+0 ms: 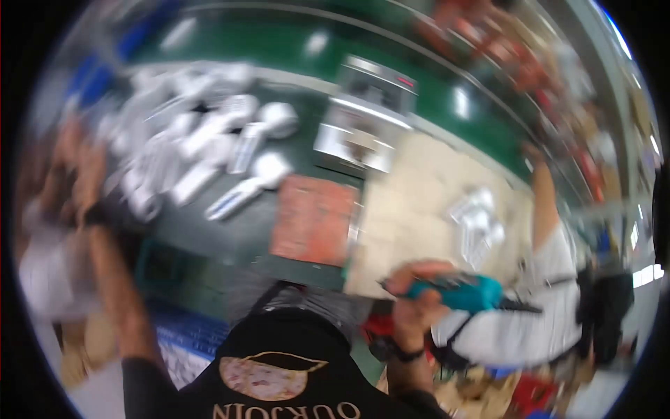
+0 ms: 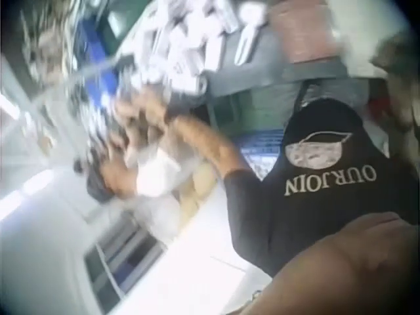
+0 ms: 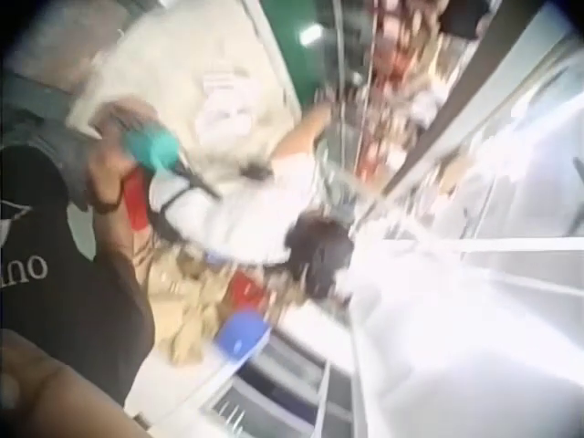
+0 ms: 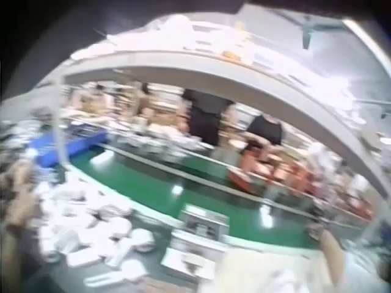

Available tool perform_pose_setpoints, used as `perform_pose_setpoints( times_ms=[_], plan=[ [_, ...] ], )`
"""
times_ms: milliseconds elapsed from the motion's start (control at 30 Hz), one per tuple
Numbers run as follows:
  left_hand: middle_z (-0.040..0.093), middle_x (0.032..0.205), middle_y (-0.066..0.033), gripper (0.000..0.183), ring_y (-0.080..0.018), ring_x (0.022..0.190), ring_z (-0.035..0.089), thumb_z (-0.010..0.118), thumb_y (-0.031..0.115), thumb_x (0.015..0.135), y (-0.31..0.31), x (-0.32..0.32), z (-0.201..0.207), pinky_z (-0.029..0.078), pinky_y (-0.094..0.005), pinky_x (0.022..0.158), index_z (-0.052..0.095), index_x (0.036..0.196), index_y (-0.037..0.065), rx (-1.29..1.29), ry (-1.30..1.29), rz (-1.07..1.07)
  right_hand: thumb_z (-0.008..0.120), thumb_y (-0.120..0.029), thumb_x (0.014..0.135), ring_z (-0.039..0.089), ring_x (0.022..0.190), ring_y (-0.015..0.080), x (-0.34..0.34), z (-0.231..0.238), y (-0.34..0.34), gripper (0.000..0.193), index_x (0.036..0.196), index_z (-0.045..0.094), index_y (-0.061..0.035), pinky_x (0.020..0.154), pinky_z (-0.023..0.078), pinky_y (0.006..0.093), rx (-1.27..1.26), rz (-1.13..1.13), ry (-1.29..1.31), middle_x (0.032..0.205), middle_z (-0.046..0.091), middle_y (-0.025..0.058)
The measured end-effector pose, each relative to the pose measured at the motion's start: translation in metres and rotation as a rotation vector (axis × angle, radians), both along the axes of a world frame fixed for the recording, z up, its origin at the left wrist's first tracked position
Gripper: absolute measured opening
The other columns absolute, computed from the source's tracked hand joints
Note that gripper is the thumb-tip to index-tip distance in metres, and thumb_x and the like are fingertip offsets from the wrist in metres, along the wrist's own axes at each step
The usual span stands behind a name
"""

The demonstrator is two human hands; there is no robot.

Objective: The person picks up a fan, fits a battery into the handle, and snaps a cover over it. They then drive a screw into the handle using a power screwdriver and place the finished fan onto the table.

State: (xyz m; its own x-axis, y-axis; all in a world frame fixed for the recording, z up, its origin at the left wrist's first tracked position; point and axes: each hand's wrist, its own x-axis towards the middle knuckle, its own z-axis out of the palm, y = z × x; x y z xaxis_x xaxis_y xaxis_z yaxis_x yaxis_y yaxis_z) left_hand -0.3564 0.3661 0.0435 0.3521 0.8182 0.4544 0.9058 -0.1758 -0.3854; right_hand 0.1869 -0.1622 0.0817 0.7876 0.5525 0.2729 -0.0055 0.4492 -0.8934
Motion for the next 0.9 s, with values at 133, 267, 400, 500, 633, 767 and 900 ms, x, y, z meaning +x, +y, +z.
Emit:
perform_pose_setpoints(
  times_ms=[133, 267, 400, 500, 633, 767, 900],
  plan=[
    [0.064, 0.123, -0.0157, 0.036, -0.0268, 0.112, 0.061, 0.064, 0.017, 0.095, -0.149, 0.299, 0.066, 0.046, -0.0355, 0.099, 0.061, 0.127, 0.002, -0.090, -0.755, -0.548, 0.072, -0.053, 0.085, 0.054, 0.060, 0.0192, 0.004, 0.017, -0.032, 0.061, 0.105, 0.049, 0.0004, 0.055, 0.045, 0.0329, -0.159, 0.026, -0.052, 0.068, 0.053, 0.0079],
    [0.064, 0.103, -0.0110, 0.032, -0.0234, 0.091, 0.064, 0.072, 0.020, 0.087, -0.344, 0.515, 0.069, 0.050, -0.0348, 0.081, 0.063, 0.111, 0.002, -0.927, -1.013, -1.283, 0.073, -0.053, 0.085, 0.053, 0.060, 0.0192, 0.008, 0.019, -0.058, 0.063, 0.105, 0.048, 0.0006, 0.056, 0.045, 0.0325, -0.147, -0.053, -0.032, 0.069, 0.053, 0.0080],
    [0.060, 0.110, -0.0135, 0.038, -0.0306, 0.104, 0.059, 0.066, 0.031, 0.089, -0.413, 0.650, 0.001, 0.047, -0.0395, 0.094, 0.058, 0.114, 0.005, -1.019, -0.843, -1.438, 0.075, -0.052, 0.083, 0.054, 0.061, 0.0184, 0.000, 0.025, -0.057, 0.063, 0.106, 0.049, 0.0009, 0.057, 0.046, 0.0314, -0.145, -0.049, -0.023, 0.069, 0.053, 0.0078],
    [0.060, 0.113, -0.0146, 0.045, -0.0313, 0.109, 0.057, 0.063, 0.040, 0.089, -0.442, 0.717, -0.021, 0.045, -0.0401, 0.097, 0.058, 0.116, 0.005, -1.051, -0.770, -1.338, 0.076, -0.051, 0.083, 0.054, 0.063, 0.0178, -0.003, 0.029, -0.073, 0.063, 0.106, 0.050, 0.0013, 0.058, 0.046, 0.0310, -0.190, -0.080, -0.033, 0.071, 0.055, 0.0080],
    [0.060, 0.110, -0.0159, 0.048, -0.0358, 0.106, 0.057, 0.061, 0.046, 0.087, -0.447, 0.751, -0.055, 0.045, -0.0440, 0.095, 0.058, 0.110, 0.004, -1.061, -0.681, -1.259, 0.077, -0.052, 0.082, 0.055, 0.063, 0.0176, -0.004, 0.018, -0.090, 0.064, 0.105, 0.051, 0.0018, 0.058, 0.047, 0.0304, -0.197, -0.133, -0.027, 0.072, 0.056, 0.0077],
    [0.066, 0.095, -0.0135, 0.038, -0.0340, 0.092, 0.064, 0.061, 0.040, 0.086, -0.441, 0.737, -0.031, 0.051, -0.0433, 0.087, 0.067, 0.101, 0.004, -1.018, -0.640, -1.202, 0.080, -0.031, 0.085, 0.059, 0.072, 0.0151, 0.006, 0.011, -0.104, 0.051, 0.114, 0.054, 0.0009, 0.064, 0.048, 0.0270, -0.062, -0.091, -0.010, 0.079, 0.060, 0.0063],
    [0.066, 0.088, -0.0129, 0.029, -0.0321, 0.086, 0.065, 0.068, 0.030, 0.083, -0.413, 0.666, 0.014, 0.052, -0.0404, 0.077, 0.069, 0.094, 0.003, -1.041, -0.876, -1.273, 0.077, -0.045, 0.084, 0.058, 0.066, 0.0159, 0.025, 0.003, -0.094, 0.059, 0.111, 0.053, 0.0022, 0.060, 0.047, 0.0278, -0.200, -0.230, -0.099, 0.074, 0.059, 0.0061]
  ],
)
